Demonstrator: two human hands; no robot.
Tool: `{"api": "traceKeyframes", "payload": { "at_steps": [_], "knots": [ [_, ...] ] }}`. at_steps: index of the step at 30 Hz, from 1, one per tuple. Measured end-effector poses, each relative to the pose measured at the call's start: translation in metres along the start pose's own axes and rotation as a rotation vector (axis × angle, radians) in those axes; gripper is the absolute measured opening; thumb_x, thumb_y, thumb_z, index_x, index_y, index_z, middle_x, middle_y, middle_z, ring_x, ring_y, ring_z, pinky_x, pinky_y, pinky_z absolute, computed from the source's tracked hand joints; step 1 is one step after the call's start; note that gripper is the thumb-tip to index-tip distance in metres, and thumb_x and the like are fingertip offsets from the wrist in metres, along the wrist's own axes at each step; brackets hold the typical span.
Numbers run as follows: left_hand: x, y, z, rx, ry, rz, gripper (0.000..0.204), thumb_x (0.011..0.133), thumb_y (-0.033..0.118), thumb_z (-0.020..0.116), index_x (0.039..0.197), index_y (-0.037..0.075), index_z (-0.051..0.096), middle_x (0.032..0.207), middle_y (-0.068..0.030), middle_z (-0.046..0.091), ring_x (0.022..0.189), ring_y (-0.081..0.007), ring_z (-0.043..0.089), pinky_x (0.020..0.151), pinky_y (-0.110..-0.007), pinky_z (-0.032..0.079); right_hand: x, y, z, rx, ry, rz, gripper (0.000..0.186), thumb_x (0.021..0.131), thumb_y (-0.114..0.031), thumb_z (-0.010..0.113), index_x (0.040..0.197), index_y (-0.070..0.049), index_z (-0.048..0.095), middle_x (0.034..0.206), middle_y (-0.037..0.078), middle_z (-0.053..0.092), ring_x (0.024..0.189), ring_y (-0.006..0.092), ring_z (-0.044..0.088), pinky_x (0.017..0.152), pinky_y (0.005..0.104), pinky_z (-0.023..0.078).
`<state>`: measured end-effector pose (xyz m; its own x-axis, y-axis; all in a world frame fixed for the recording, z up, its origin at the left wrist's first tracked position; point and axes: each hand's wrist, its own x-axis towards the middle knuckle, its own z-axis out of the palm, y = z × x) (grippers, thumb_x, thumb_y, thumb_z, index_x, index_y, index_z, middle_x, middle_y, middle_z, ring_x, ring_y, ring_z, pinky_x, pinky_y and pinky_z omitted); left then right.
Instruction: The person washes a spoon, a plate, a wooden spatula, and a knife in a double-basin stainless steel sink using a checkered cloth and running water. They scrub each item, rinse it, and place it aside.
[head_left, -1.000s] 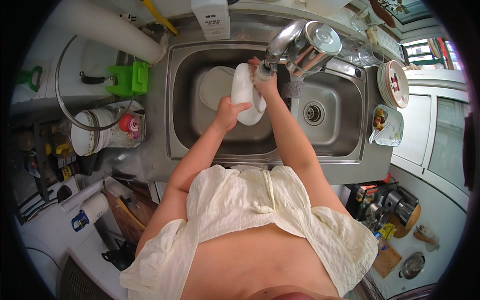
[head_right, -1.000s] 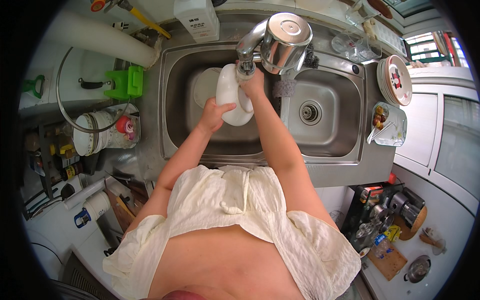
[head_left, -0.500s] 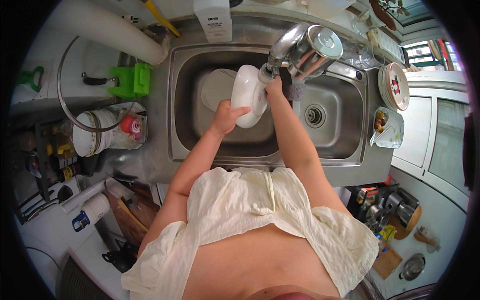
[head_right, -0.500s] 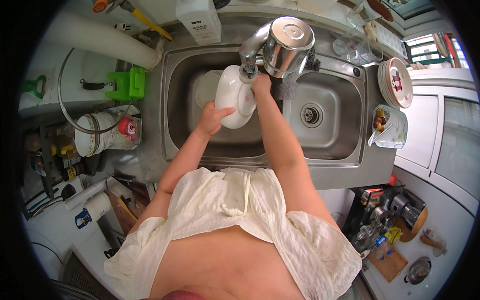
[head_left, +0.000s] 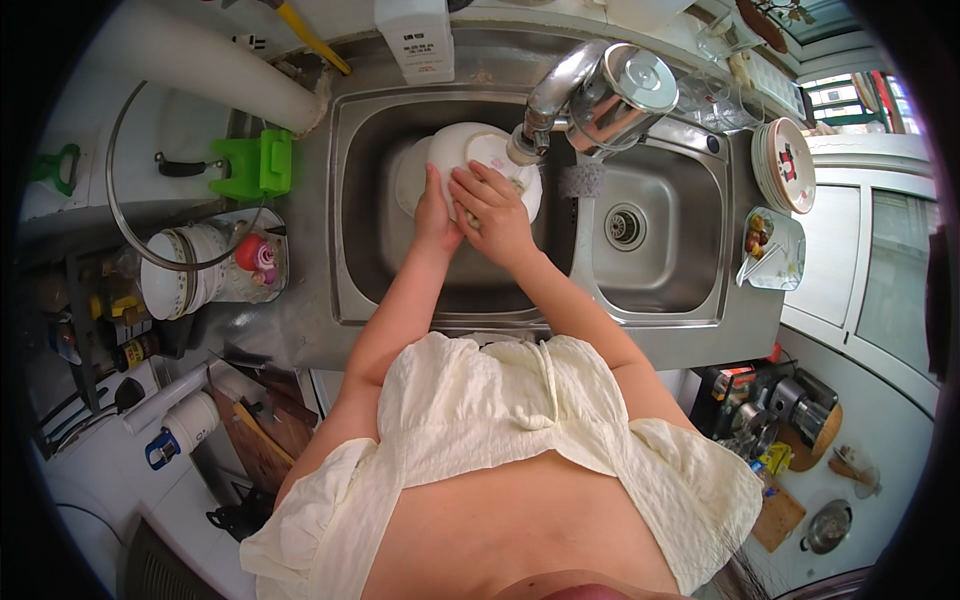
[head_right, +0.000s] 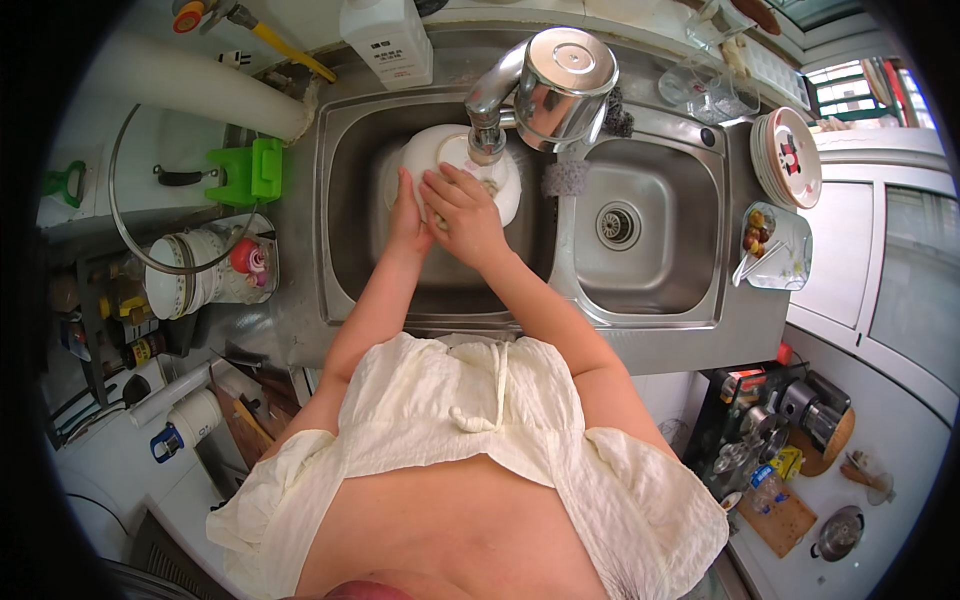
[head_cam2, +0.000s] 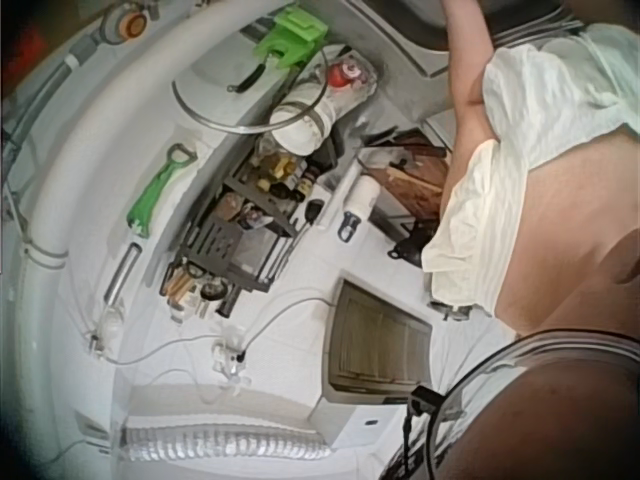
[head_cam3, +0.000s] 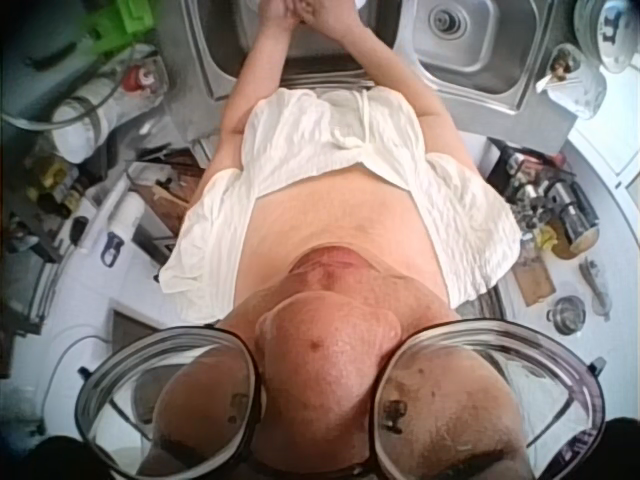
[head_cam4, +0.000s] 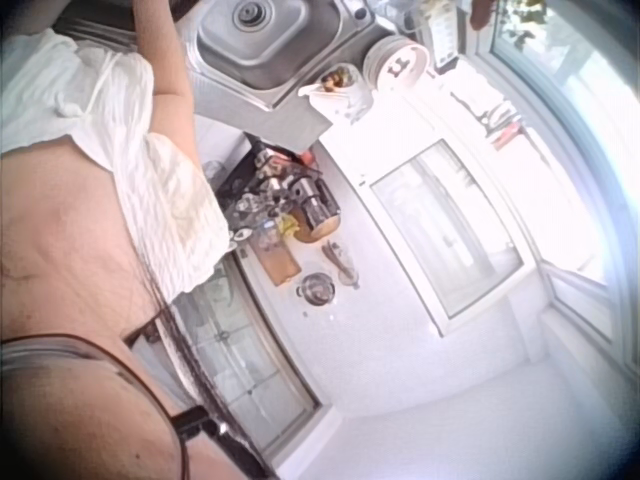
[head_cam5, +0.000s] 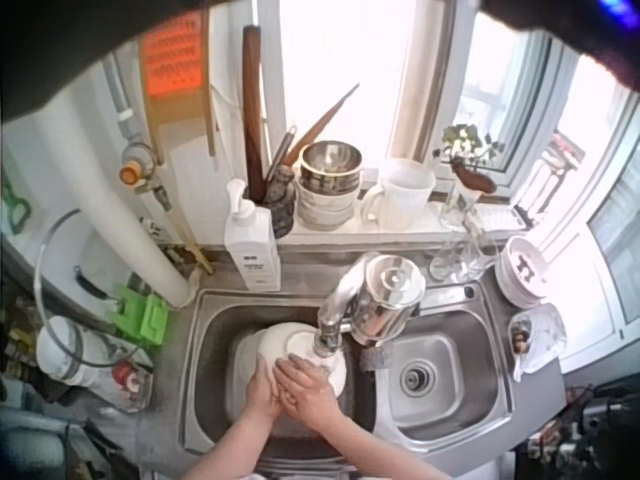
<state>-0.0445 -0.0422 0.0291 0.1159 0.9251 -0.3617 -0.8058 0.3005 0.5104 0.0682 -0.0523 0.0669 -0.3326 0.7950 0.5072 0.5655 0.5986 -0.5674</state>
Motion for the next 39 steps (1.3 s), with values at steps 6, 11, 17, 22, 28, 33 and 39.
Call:
{"api": "traceKeyframes", "payload": {
  "at_steps": [6,11,17,22,28,33,39],
  "knots": [
    [-0.013,0.009,0.014,0.054,0.045,0.073,0.053,0.092,0.039,0.038,0.125,-0.003,0.035,0.125,-0.0136,0.045,0.114,-0.0248,0.046,0.097,-0.038,0.037,-0.027,0.059,0.022,0.058,0.199,0.536,0.027,0.076,-0.015,0.059,0.101,-0.005,0.058,0.111,0.016,0.055,0.1,0.0359,0.054,0.088,0.0407,0.042],
    [-0.015,0.016,0.022,0.132,0.006,0.046,0.049,0.092,0.036,0.042,0.119,-0.005,0.042,0.118,-0.0139,0.049,0.107,-0.0231,0.05,0.092,-0.036,0.04,0.015,0.067,0.005,0.037,0.007,0.837,0.036,0.08,-0.028,0.056,0.107,-0.003,0.053,0.106,0.019,0.057,0.097,0.0389,0.054,0.085,0.0414,0.043],
    [-0.009,0.019,0.014,0.249,0.095,0.049,0.045,0.092,0.032,0.044,0.11,-0.008,0.049,0.108,-0.0134,0.055,0.095,-0.0196,0.055,0.08,-0.032,0.045,0.028,0.03,0.024,0.185,0.054,0.442,0.046,0.089,-0.029,0.042,0.124,0.0,0.041,0.132,0.02,0.036,0.125,0.0364,0.029,0.102,0.0393,0.025],
    [-0.02,0.016,0.013,0.219,0.128,0.014,0.044,0.092,0.031,0.044,0.11,-0.008,0.049,0.109,-0.0133,0.055,0.096,-0.02,0.055,0.081,-0.032,0.045,0.022,0.049,0.029,0.299,-0.013,0.386,0.037,0.091,-0.022,0.041,0.123,-0.003,0.047,0.134,0.019,0.035,0.126,0.0338,0.029,0.103,0.0376,0.024],
    [-0.038,0.03,0.016,0.247,0.161,0.119,0.05,0.09,0.036,0.047,0.114,-0.008,0.046,0.112,-0.0141,0.053,0.102,-0.0221,0.054,0.087,-0.034,0.044,0.021,0.084,0.035,0.744,0.144,0.902,0.025,0.084,-0.023,0.057,0.102,-0.005,0.06,0.085,0.005,0.061,0.076,0.0112,0.055,0.069,0.0266,0.045],
    [-0.05,0.062,0.01,0.218,0.217,0.205,0.054,0.089,0.039,0.046,0.118,-0.006,0.043,0.12,-0.0141,0.049,0.109,-0.023,0.05,0.091,-0.035,0.042,0.02,0.096,0.05,1.118,0.315,1.015,0.024,0.084,-0.018,0.059,0.104,-0.006,0.056,0.089,0.004,0.06,0.076,0.0139,0.051,0.073,0.0293,0.042],
    [-0.046,0.068,0.001,0.182,0.265,0.217,0.052,0.09,0.037,0.044,0.119,-0.006,0.042,0.12,-0.0138,0.049,0.109,-0.024,0.05,0.091,-0.036,0.042,0.041,0.084,0.056,1.295,0.798,1.178,0.02,0.084,-0.022,0.053,0.085,-0.003,0.06,0.076,0.006,0.06,0.065,0.0168,0.055,0.057,0.0282,0.042]
  ]
}}
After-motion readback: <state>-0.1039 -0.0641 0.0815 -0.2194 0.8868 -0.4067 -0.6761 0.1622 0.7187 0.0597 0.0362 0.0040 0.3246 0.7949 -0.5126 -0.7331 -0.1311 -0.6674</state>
